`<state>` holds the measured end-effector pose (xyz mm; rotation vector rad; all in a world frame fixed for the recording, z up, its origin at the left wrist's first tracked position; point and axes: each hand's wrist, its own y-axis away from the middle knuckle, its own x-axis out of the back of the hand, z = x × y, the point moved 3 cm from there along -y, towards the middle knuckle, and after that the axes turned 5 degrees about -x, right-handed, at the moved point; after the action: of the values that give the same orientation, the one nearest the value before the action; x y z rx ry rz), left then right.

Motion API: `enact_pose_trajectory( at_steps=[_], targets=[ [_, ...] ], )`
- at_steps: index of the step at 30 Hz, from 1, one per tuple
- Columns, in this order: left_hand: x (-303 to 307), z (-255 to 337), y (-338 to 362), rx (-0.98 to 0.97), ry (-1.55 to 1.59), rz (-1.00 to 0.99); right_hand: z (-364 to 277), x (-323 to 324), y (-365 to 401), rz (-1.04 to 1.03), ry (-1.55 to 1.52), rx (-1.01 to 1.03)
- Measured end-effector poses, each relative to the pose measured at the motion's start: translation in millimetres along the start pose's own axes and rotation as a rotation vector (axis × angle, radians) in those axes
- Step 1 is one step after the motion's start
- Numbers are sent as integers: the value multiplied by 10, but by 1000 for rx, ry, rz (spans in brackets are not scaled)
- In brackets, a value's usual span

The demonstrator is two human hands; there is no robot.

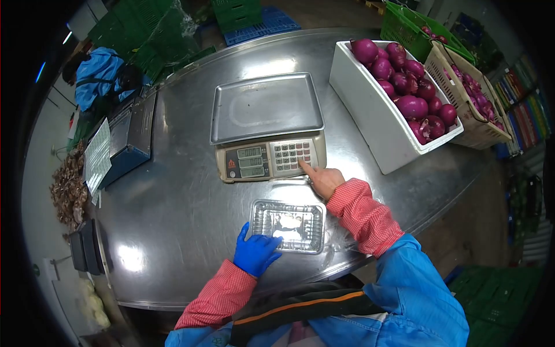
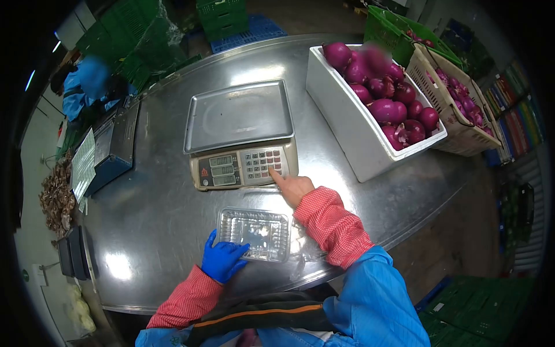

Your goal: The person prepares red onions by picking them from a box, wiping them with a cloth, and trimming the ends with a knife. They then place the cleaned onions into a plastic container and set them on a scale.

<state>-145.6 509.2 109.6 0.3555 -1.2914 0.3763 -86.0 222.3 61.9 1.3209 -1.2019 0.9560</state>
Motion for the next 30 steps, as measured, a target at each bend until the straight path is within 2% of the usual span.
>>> enact_pose_trajectory(
  at_steps=[7, 10, 13, 16, 19, 21, 25, 28, 30],
  targets=[
    [12, 80, -60, 16, -15, 22, -75, 39, 23, -32, -16, -41],
    [21, 148, -107, 18, -22, -7, -110, 147, 45, -116, -43, -47],
    [56, 213, -152, 17, -14, -11, 40, -14, 156, 218, -257, 53],
    [24, 232, -197, 86, 3, -68, 193, 140, 447, 119, -436, -186],
    [133, 184, -247, 205, 41, -114, 259, 185, 963, 38, -744, -434],
    [223, 98, -276, 281, 99, -117, 317, -22, 1311, 113, -803, -419],
    [159, -76, -391, 270, 125, 96, 310, -329, 1859, 384, -921, -413],
    [107, -163, -420, 278, 103, 124, 291, -412, 2127, 249, -863, -584],
    [100, -148, -406, 270, 85, 131, 310, -427, 2236, 311, -826, -553]
  ],
)
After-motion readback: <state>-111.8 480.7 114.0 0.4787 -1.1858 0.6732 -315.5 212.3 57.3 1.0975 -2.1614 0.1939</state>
